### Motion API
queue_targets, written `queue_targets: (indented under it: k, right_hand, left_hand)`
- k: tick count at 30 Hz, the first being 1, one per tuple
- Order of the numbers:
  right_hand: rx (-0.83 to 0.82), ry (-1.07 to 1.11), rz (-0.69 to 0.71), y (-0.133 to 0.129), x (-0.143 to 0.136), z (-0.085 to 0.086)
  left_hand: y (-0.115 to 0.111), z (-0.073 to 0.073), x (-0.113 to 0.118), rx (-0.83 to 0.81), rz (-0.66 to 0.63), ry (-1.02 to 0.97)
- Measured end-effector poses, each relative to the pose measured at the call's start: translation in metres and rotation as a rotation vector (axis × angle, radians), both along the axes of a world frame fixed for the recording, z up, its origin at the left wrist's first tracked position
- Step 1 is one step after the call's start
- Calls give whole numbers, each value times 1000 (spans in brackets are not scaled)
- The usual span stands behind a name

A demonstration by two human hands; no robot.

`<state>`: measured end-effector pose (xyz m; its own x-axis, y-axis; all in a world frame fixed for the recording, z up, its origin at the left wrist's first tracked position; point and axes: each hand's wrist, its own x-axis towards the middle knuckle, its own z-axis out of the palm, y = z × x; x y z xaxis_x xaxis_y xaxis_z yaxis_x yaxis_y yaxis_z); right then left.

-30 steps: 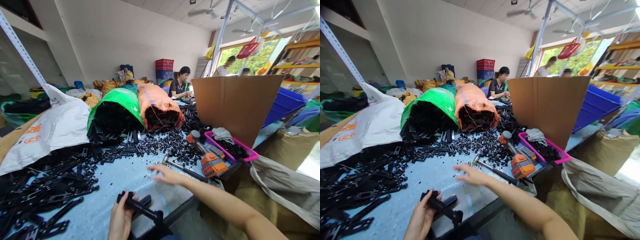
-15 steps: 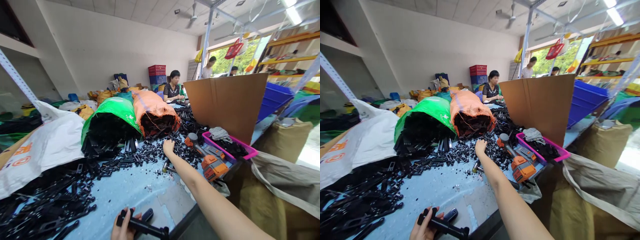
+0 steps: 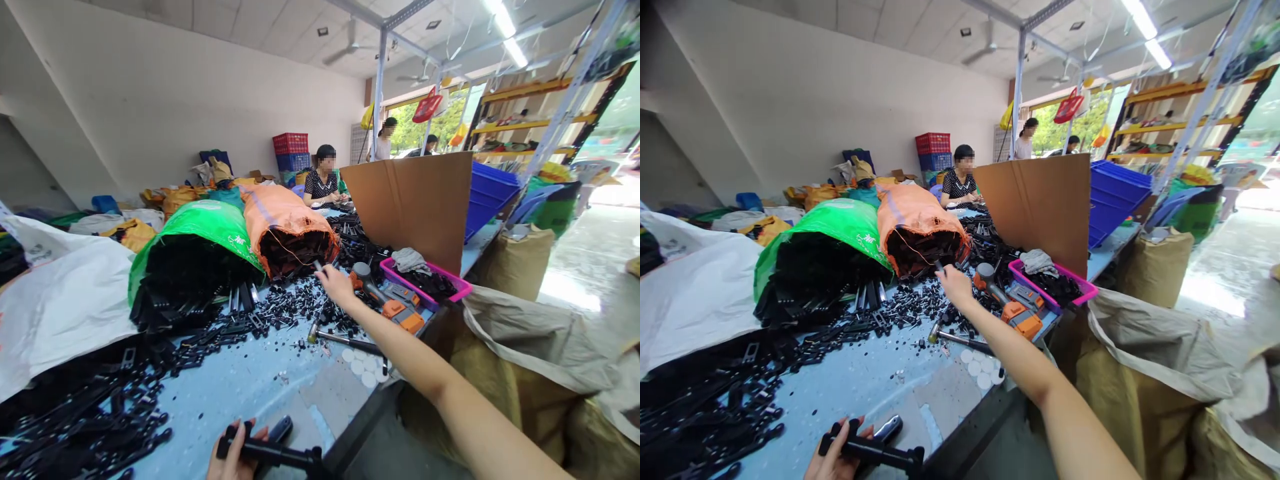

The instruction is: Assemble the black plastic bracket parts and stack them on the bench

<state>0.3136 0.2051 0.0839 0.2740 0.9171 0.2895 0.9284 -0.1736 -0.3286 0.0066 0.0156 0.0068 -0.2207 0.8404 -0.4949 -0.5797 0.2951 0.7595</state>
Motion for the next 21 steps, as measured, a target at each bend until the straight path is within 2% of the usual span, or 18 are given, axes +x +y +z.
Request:
queue_targets:
  k: [2, 3, 4, 6, 8, 9, 10, 12, 13, 15, 16, 18, 19, 21]
  right_hand:
    - [137, 18, -83, -32, 59, 15]
    - [190, 50, -201, -50, 93, 22]
    - [193, 86, -355, -67, 127, 29]
    - [167, 102, -475, -100, 186, 40]
    - [145, 102, -516, -122, 218, 48]
    - [142, 96, -521, -128, 222, 50]
    - [150, 87, -507, -131, 215, 51]
    - [190, 80, -363, -132, 172, 48]
    - [205, 87, -223, -132, 138, 44]
    - [166, 134, 215, -140, 54, 32]
    - [84, 159, 455, -149, 12, 24]
    - [-104, 147, 795, -171, -56, 9]
    - [-207, 121, 893, -180, -78, 1]
    - [-329, 43, 1028, -190, -96, -11]
  left_hand:
    - [-2, 6, 2, -2, 5, 3]
    - [-3, 8, 3, 2, 10, 8]
    - [-4, 11, 3, 5, 14, 11]
    - [-6, 14, 4, 11, 16, 9]
    - [-8, 15, 3, 19, 11, 8]
    - [-8, 15, 4, 28, 8, 15]
    - [-9, 15, 5, 44, 10, 33]
    - [-11, 15, 13, 95, 33, 92]
    - [-13, 16, 19, 127, 49, 124]
    - [-16, 17, 34, 180, 79, 181]
    - [-18, 18, 42, 199, 92, 206]
    - [-21, 19, 51, 226, 91, 276]
    - [-22, 18, 52, 242, 70, 319]
    - [-24, 17, 43, 302, -19, 426]
